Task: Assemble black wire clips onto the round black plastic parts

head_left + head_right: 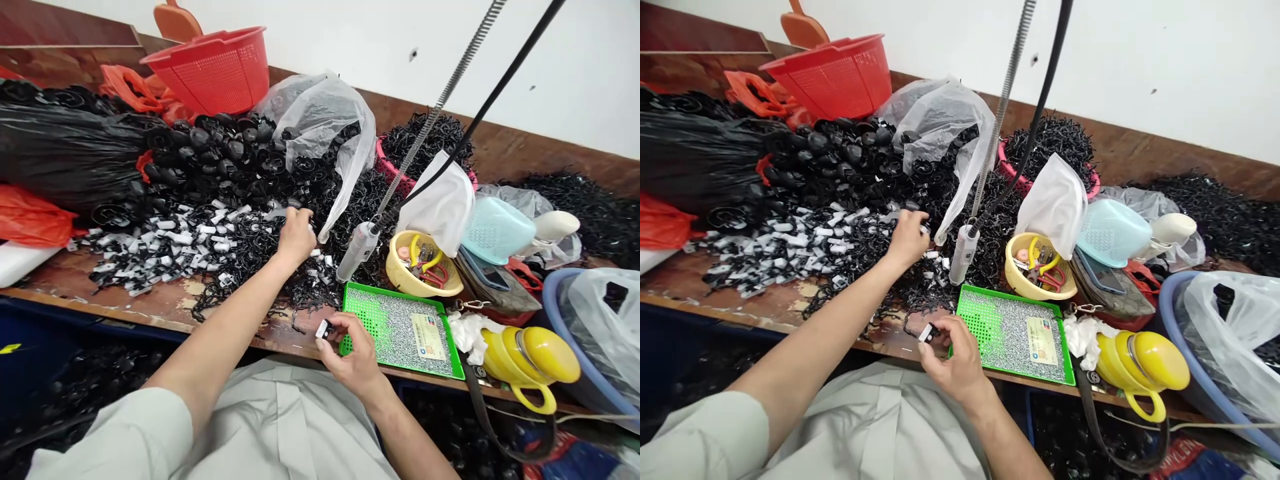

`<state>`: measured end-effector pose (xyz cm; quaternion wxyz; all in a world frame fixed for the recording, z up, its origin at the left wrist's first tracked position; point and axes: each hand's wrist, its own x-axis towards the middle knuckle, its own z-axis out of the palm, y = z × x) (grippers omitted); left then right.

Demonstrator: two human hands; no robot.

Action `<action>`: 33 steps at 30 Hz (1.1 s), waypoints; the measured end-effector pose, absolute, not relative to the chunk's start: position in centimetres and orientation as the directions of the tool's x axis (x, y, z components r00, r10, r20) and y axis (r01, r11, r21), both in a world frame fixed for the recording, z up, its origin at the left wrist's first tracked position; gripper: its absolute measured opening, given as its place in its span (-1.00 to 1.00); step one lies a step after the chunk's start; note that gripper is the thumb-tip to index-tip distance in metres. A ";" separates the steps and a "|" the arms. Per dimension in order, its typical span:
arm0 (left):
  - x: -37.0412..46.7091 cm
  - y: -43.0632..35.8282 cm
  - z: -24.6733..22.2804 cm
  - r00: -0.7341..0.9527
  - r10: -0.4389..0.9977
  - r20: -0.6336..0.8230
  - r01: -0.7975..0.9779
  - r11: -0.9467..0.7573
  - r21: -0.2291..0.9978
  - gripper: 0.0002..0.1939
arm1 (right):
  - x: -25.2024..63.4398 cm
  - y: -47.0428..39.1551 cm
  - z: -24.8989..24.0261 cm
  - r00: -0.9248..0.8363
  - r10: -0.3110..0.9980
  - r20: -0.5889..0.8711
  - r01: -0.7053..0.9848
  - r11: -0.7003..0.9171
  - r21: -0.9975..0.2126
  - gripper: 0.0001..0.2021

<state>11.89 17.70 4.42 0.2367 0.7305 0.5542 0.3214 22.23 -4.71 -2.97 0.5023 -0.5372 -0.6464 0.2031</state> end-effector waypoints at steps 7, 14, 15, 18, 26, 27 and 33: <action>4.8 12.5 4.3 0.074 0.984 -0.161 -0.336 0.177 0.925 -0.62 | 22.3 -4.8 -3.0 0.126 0.918 0.376 0.385 0.304 -0.871 -0.70; -0.1 8.7 2.8 -0.156 0.987 0.032 0.044 -0.025 0.999 -0.61 | 22.4 -4.8 -2.0 0.204 0.929 0.310 0.297 0.243 -0.923 -0.69; -0.7 9.2 2.5 -0.207 0.961 0.183 0.248 -0.130 0.960 -0.61 | 22.3 -4.8 -1.9 0.203 0.928 0.312 0.302 0.243 -0.922 -0.69; -2.1 11.3 1.5 -0.142 0.864 0.484 0.679 -0.271 0.682 -0.57 | 22.0 -4.6 -1.6 0.156 0.931 0.330 0.343 0.262 -0.902 -0.69; -0.3 6.3 1.7 -0.030 0.904 0.427 0.414 -0.378 0.828 -0.56 | 20.0 -3.4 1.1 -0.012 0.873 0.488 0.500 0.428 -0.753 -0.67; 0.3 4.5 1.8 0.064 0.947 0.314 0.286 -0.319 0.904 -0.58 | 19.6 -3.2 1.5 -0.040 0.862 0.506 0.507 0.454 -0.733 -0.66; 0.8 -2.5 1.2 0.232 0.967 -0.101 -0.030 0.111 0.993 -0.70 | 17.0 -3.1 1.7 -0.251 0.844 0.474 0.525 0.530 -0.666 -0.65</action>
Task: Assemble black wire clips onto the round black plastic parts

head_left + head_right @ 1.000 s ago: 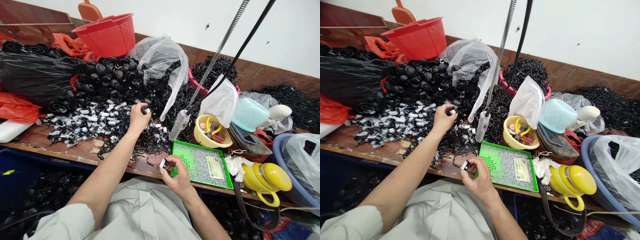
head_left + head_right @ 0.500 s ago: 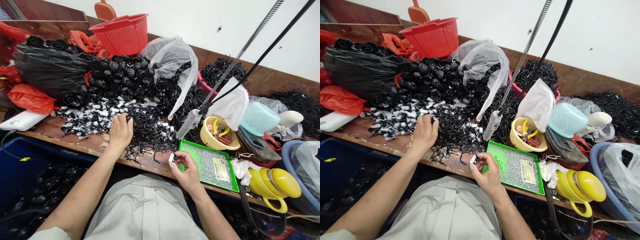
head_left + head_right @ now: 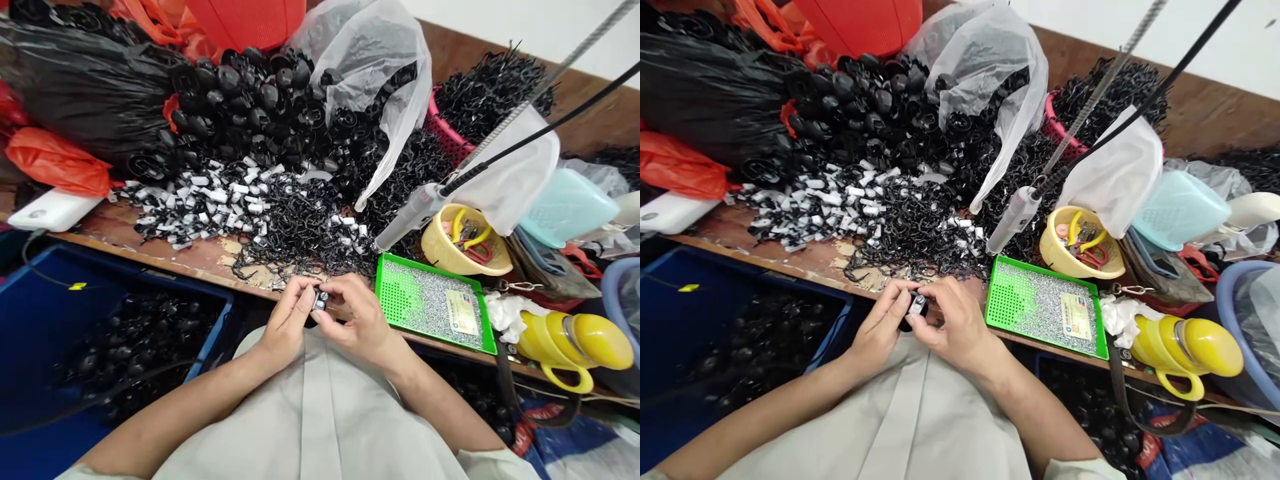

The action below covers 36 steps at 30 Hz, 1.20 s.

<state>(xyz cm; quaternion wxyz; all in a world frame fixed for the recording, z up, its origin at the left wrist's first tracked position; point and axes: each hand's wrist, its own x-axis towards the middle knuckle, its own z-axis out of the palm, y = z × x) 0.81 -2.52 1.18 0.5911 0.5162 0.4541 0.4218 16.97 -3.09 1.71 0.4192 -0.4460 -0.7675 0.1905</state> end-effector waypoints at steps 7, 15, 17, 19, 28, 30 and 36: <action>-0.7 -2.9 -0.1 0.359 0.837 -0.414 -0.401 0.538 0.741 -0.73 | 15.0 -3.8 1.0 -0.262 0.865 0.428 0.492 0.501 -0.712 -0.66; -1.4 -2.3 -0.1 0.443 0.838 -0.319 -0.350 0.489 0.799 -0.78 | 15.0 -3.5 0.1 -0.245 0.875 0.419 0.560 0.480 -0.675 -0.68; -2.1 -1.8 -0.4 0.462 0.831 -0.309 -0.264 0.461 0.847 -0.77 | 15.6 -3.2 -0.1 -0.315 0.879 0.358 0.523 0.475 -0.707 -0.65; -2.6 -1.4 -0.8 0.480 0.813 -0.331 -0.237 0.483 0.843 -0.78 | 16.2 -2.8 -0.1 -0.400 0.877 0.266 0.455 0.442 -0.773 -0.60; -2.4 -1.8 -1.4 0.351 0.830 -0.433 -0.332 0.543 0.771 -0.74 | 16.7 -2.1 -0.2 -0.439 0.865 0.242 0.448 0.444 -0.776 -0.52; -2.3 -1.8 -1.2 0.349 0.838 -0.419 -0.301 0.524 0.797 -0.75 | 16.3 -2.1 -0.3 -0.494 0.833 0.248 0.462 0.494 -0.737 -0.49; -2.6 -1.7 -0.2 0.370 0.836 -0.405 -0.376 0.534 0.757 -0.78 | 15.7 -2.1 0.3 -0.469 0.841 0.269 0.462 0.493 -0.737 -0.60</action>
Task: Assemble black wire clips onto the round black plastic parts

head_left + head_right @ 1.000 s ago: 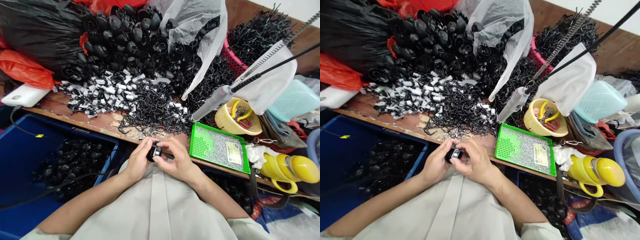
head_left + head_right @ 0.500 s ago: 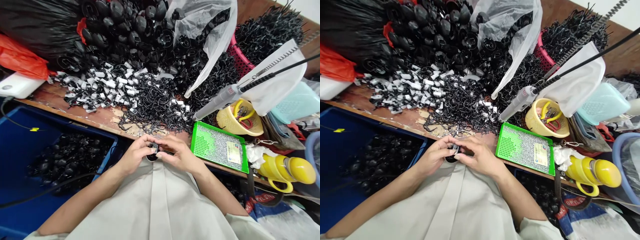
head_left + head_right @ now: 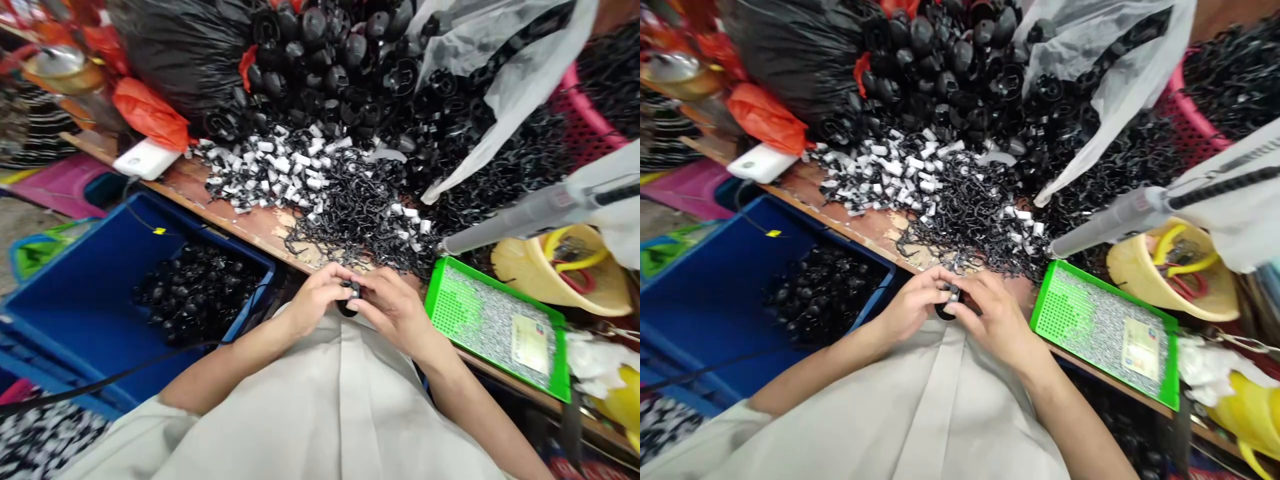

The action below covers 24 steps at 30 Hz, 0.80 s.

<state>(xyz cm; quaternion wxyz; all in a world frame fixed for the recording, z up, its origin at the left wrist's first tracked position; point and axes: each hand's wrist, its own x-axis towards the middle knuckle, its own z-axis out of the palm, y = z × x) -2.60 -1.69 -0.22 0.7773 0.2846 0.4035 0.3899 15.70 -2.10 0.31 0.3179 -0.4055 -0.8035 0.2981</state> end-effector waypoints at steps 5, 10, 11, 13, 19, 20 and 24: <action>-2.4 -1.2 0.1 0.376 0.826 -0.419 -0.439 0.557 0.705 -0.80 | 15.1 -2.4 0.4 -0.276 0.911 0.306 0.458 0.405 -0.791 -0.68; -2.1 -1.3 0.2 0.391 0.828 -0.403 -0.373 0.543 0.753 -0.79 | 14.9 -2.8 -0.3 -0.291 0.892 0.346 0.508 0.450 -0.735 -0.65; -2.1 -1.3 0.1 0.392 0.824 -0.409 -0.355 0.545 0.759 -0.79 | 14.9 -2.8 -0.5 -0.302 0.881 0.364 0.515 0.472 -0.716 -0.64; -2.2 -1.3 -0.1 0.386 0.822 -0.419 -0.312 0.544 0.779 -0.80 | 15.1 -2.8 -0.9 -0.332 0.856 0.396 0.515 0.516 -0.685 -0.62; -2.4 -1.2 -0.5 0.458 0.772 -0.440 -0.213 0.576 0.789 -0.78 | 15.8 -2.9 -1.3 -0.361 0.881 0.304 0.449 0.450 -0.772 -0.57; -2.4 -1.2 -0.5 0.448 0.785 -0.428 -0.193 0.553 0.811 -0.77 | 15.9 -2.9 -1.3 -0.363 0.888 0.282 0.449 0.431 -0.783 -0.54; -2.1 -1.1 -0.4 0.341 0.888 -0.310 -0.088 0.359 0.929 -0.74 | 16.1 -3.1 -1.5 -0.351 0.895 0.277 0.475 0.425 -0.771 -0.44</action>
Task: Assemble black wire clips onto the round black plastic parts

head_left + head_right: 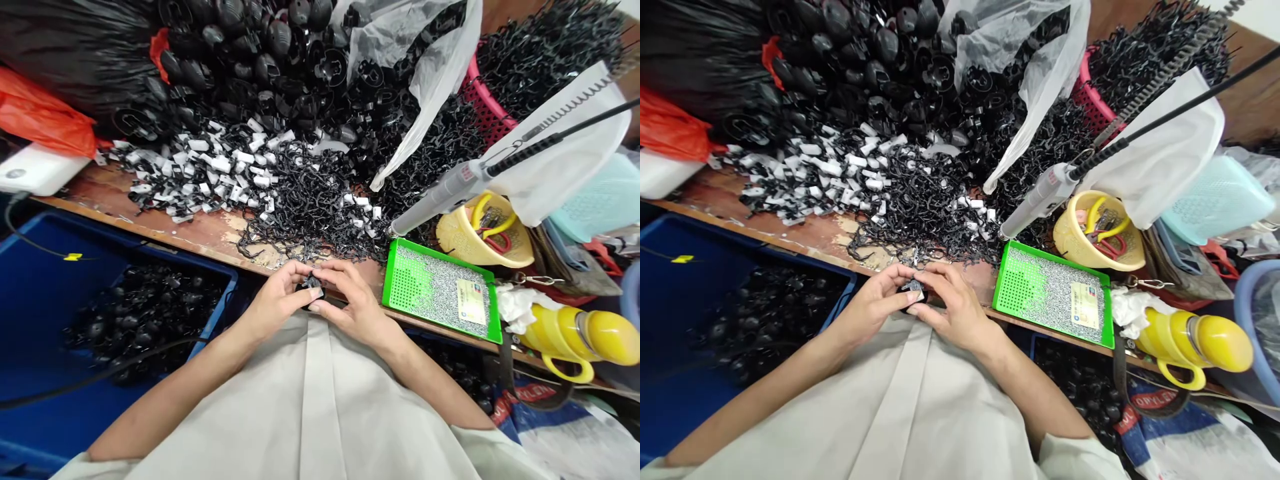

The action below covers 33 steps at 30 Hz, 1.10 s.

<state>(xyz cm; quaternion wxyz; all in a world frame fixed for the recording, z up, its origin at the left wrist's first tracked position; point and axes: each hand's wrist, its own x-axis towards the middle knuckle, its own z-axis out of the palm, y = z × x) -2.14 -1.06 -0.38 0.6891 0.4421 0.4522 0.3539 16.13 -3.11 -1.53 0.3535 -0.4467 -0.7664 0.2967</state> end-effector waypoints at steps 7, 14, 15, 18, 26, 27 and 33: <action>-1.7 -0.3 -0.1 0.352 0.905 -0.239 0.034 0.243 0.970 -0.70 | 16.2 -2.9 -1.3 -0.327 0.874 0.359 0.499 0.482 -0.720 -0.61; -1.5 0.5 -0.1 0.368 0.845 -0.387 -0.112 0.454 0.884 -0.65 | 19.3 -2.2 -1.4 -0.152 0.954 0.258 0.618 0.296 -0.728 -0.65; -1.5 0.6 -0.2 0.370 0.839 -0.398 -0.117 0.467 0.876 -0.64 | 19.6 -2.1 -1.5 -0.147 0.966 0.212 0.678 0.254 -0.690 -0.67; -1.3 0.7 -0.7 0.374 0.838 -0.397 -0.109 0.464 0.879 -0.61 | 20.0 -1.7 -1.5 -0.142 0.984 0.104 0.805 0.176 -0.567 -0.66; 0.1 1.5 -0.1 0.283 0.901 0.330 0.329 -0.414 0.849 -0.55 | 16.5 -1.1 -0.3 0.018 0.984 -0.180 -0.224 -0.171 -0.960 -0.75; 0.4 1.6 0.0 0.364 0.827 0.429 0.371 -0.551 0.748 -0.53 | 16.2 -0.9 -0.3 -0.041 0.964 -0.262 -0.395 -0.257 -0.882 -0.79; 1.4 2.7 0.6 0.550 0.641 0.536 0.400 -0.765 0.504 -0.51 | 16.1 -0.2 -0.6 -0.125 0.907 -0.402 -0.758 -0.349 -0.551 -0.90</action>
